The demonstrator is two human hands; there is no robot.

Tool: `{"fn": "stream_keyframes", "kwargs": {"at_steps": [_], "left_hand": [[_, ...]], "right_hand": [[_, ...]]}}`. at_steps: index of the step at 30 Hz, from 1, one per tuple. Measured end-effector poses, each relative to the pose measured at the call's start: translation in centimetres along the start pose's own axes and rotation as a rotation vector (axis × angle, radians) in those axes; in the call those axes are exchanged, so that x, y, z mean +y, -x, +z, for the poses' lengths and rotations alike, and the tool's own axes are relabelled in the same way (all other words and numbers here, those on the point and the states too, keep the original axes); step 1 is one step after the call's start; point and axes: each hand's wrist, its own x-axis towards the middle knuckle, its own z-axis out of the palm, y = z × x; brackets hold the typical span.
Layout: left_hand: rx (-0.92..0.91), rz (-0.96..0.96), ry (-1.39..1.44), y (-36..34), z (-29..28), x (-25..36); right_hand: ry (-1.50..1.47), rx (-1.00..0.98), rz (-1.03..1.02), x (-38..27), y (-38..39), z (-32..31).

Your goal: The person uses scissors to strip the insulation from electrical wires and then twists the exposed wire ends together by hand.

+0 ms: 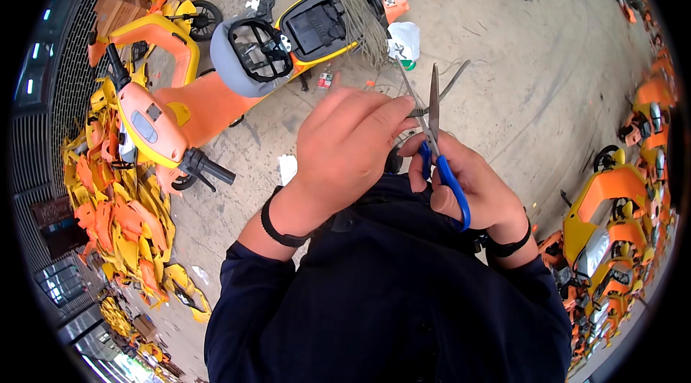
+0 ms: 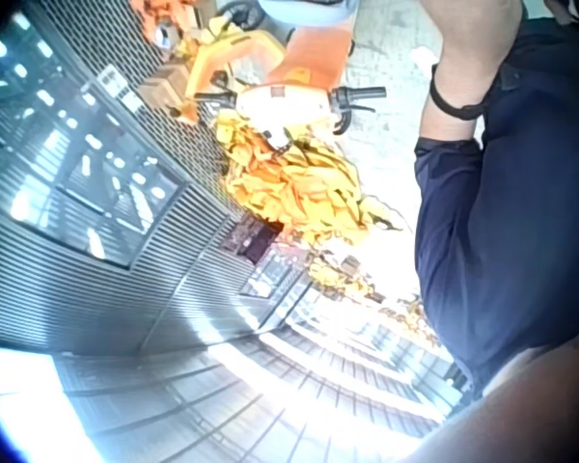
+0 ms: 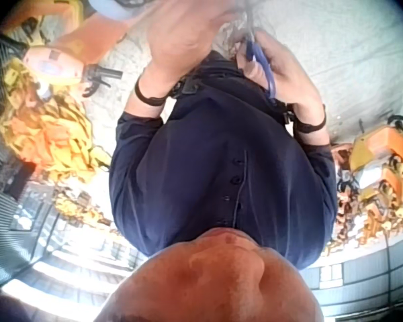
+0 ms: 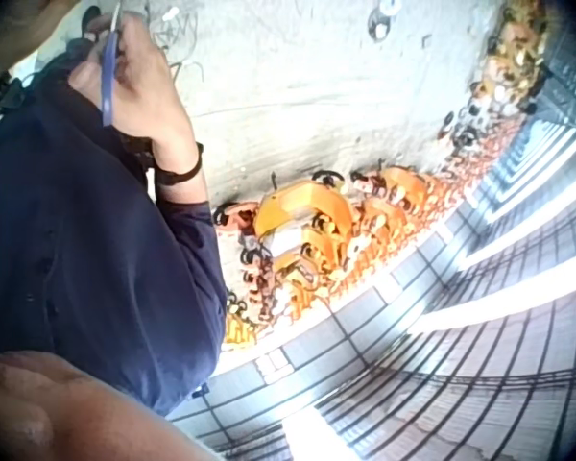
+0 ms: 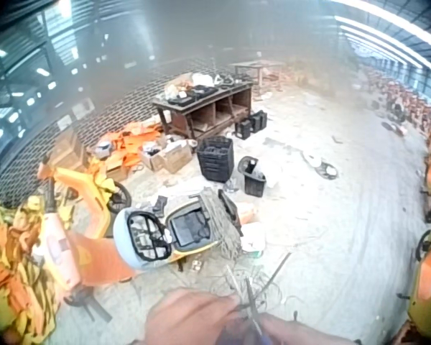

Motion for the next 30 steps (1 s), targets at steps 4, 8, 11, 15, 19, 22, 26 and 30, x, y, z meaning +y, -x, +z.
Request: {"fn": "stream_keyframes", "kwargs": {"at_steps": [4,8,11,15,19,22,26,30], "left_hand": [[-0.032,0.055,-0.022,0.2,-0.1,-0.2],[-0.047,0.082,-0.061,0.1,-0.1,-0.3],[-0.047,0.094,-0.067,0.1,0.0,-0.4],[-0.044,0.104,-0.062,-0.2,0.0,-0.4],[-0.040,0.119,-0.072,-0.3,0.0,-0.4],[-0.037,0.124,-0.092,-0.2,-0.1,-0.4],[-0.019,0.110,-0.089,0.0,0.0,-0.5],[-0.010,0.093,-0.082,0.1,0.0,-0.6]], "right_hand": [[0.001,0.019,-0.049,0.8,-0.3,0.3],[0.011,0.054,-0.078,1.3,-0.5,0.4],[0.062,0.068,-0.070,1.2,-0.5,0.4],[0.094,0.077,-0.060,1.3,-0.7,0.4],[0.110,0.087,-0.059,1.3,-0.8,0.4],[0.113,0.113,-0.051,1.3,-0.8,0.6],[0.046,0.134,-0.028,1.1,-0.8,1.0],[-0.022,0.132,0.040,0.9,-0.6,1.1]]}}
